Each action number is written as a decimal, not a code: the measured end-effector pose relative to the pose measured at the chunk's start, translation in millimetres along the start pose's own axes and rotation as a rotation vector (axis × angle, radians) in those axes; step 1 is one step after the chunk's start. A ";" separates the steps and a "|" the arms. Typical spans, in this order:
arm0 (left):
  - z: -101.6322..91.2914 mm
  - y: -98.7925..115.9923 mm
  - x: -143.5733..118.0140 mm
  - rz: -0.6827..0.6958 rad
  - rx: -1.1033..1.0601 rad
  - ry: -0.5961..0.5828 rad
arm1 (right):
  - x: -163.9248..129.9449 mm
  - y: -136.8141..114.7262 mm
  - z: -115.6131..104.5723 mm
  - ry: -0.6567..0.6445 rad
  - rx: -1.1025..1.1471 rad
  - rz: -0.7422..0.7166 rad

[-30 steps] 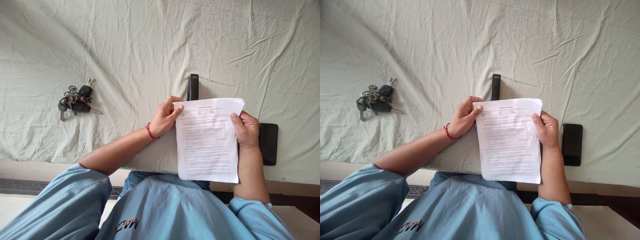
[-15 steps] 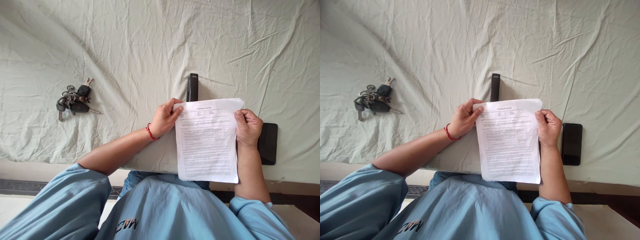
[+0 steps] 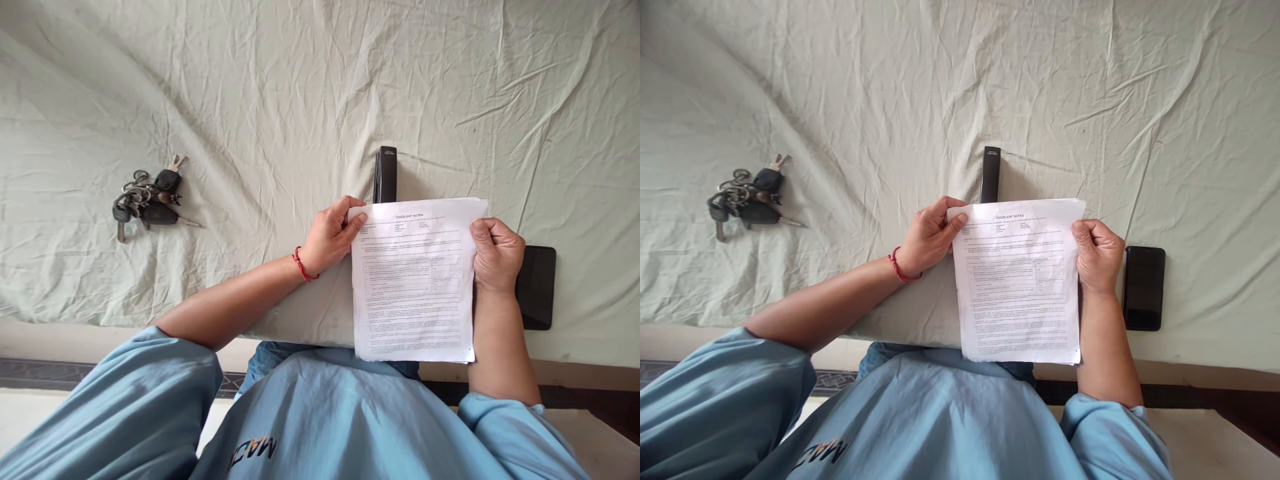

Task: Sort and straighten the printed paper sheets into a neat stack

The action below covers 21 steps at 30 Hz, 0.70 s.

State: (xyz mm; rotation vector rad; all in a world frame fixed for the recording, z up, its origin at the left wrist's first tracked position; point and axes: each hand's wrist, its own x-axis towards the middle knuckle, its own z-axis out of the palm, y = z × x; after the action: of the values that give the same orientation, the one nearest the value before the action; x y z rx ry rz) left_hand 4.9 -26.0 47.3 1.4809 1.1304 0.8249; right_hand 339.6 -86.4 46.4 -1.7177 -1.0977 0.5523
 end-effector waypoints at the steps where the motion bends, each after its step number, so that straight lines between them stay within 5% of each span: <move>1: -0.1 0.1 0.0 0.000 0.004 0.001 | -0.2 -0.2 0.0 -0.014 0.007 0.007; 14: -2.3 5.8 0.4 0.035 0.132 -0.014 | -5.5 3.8 -6.5 -0.192 -0.149 -0.012; 21: 1.5 11.9 4.3 -0.086 0.086 0.014 | -3.3 -12.2 -3.0 -0.254 -0.264 0.023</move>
State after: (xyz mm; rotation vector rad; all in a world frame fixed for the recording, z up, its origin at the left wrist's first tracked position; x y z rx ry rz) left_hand 10.3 -22.5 58.3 1.4879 1.2445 0.7361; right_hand 335.2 -89.4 58.3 -1.9264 -1.3821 0.6786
